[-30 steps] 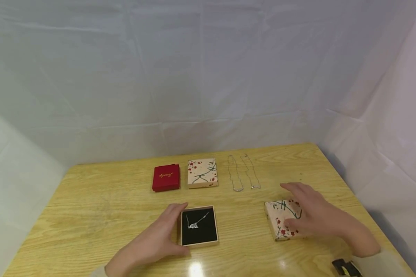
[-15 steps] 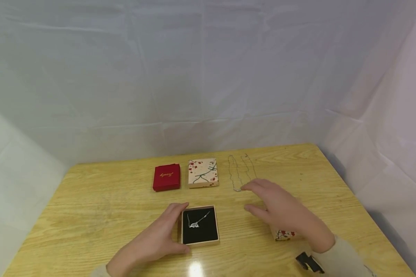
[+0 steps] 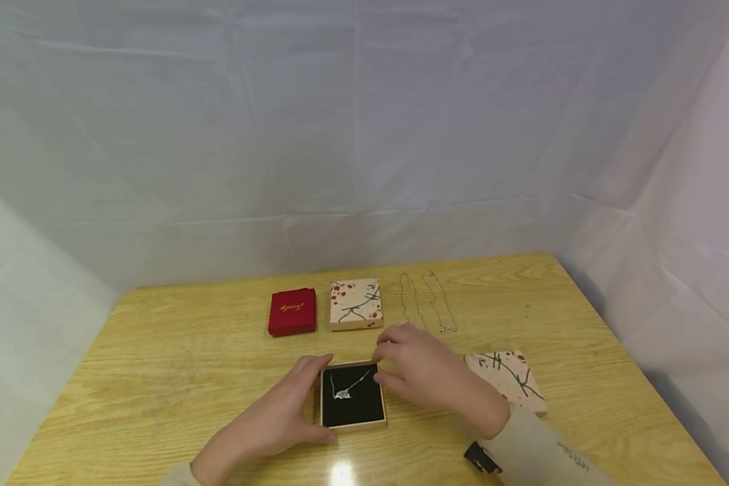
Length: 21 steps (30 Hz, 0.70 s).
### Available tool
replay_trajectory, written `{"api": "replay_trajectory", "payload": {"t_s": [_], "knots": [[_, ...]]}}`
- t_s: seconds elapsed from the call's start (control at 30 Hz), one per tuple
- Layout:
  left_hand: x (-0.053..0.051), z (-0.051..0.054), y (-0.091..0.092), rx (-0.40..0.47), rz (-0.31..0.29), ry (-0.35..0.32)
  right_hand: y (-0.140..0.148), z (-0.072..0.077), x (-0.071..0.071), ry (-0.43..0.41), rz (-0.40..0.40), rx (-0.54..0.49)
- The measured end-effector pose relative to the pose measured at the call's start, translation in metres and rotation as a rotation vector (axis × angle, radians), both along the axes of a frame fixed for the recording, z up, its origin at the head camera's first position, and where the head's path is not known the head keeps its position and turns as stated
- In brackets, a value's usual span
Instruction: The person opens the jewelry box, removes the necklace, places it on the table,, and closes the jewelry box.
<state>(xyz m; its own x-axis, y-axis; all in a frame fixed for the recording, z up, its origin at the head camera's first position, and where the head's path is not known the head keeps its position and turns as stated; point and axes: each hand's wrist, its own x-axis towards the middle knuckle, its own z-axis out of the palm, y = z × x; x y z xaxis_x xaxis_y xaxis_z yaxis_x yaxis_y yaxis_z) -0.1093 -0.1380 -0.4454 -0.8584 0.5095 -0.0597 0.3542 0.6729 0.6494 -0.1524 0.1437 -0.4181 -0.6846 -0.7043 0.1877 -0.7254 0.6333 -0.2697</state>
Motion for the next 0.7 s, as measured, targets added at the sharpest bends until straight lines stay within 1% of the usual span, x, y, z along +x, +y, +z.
{"api": "replay_trajectory", "payload": {"t_s": [0.1, 0.17, 0.33, 0.53, 0.7], "knots": [[0.000, 0.000, 0.000, 0.003, -0.004, 0.006, -0.009, -0.003, 0.001, -0.016, -0.014, 0.043], [0.000, -0.001, 0.001, 0.004, -0.005, 0.010, -0.014, -0.006, 0.001, -0.015, -0.028, 0.093], [-0.001, -0.002, 0.002, 0.003, -0.008, 0.003, -0.022, -0.014, 0.001, 0.029, -0.065, 0.212], [-0.001, -0.002, 0.003, 0.005, -0.007, -0.008, -0.026, -0.021, 0.003, 0.044, -0.100, 0.260], [-0.001, -0.001, 0.004, 0.001, -0.010, -0.007, -0.030, -0.024, 0.002, 0.018, -0.122, 0.280]]}}
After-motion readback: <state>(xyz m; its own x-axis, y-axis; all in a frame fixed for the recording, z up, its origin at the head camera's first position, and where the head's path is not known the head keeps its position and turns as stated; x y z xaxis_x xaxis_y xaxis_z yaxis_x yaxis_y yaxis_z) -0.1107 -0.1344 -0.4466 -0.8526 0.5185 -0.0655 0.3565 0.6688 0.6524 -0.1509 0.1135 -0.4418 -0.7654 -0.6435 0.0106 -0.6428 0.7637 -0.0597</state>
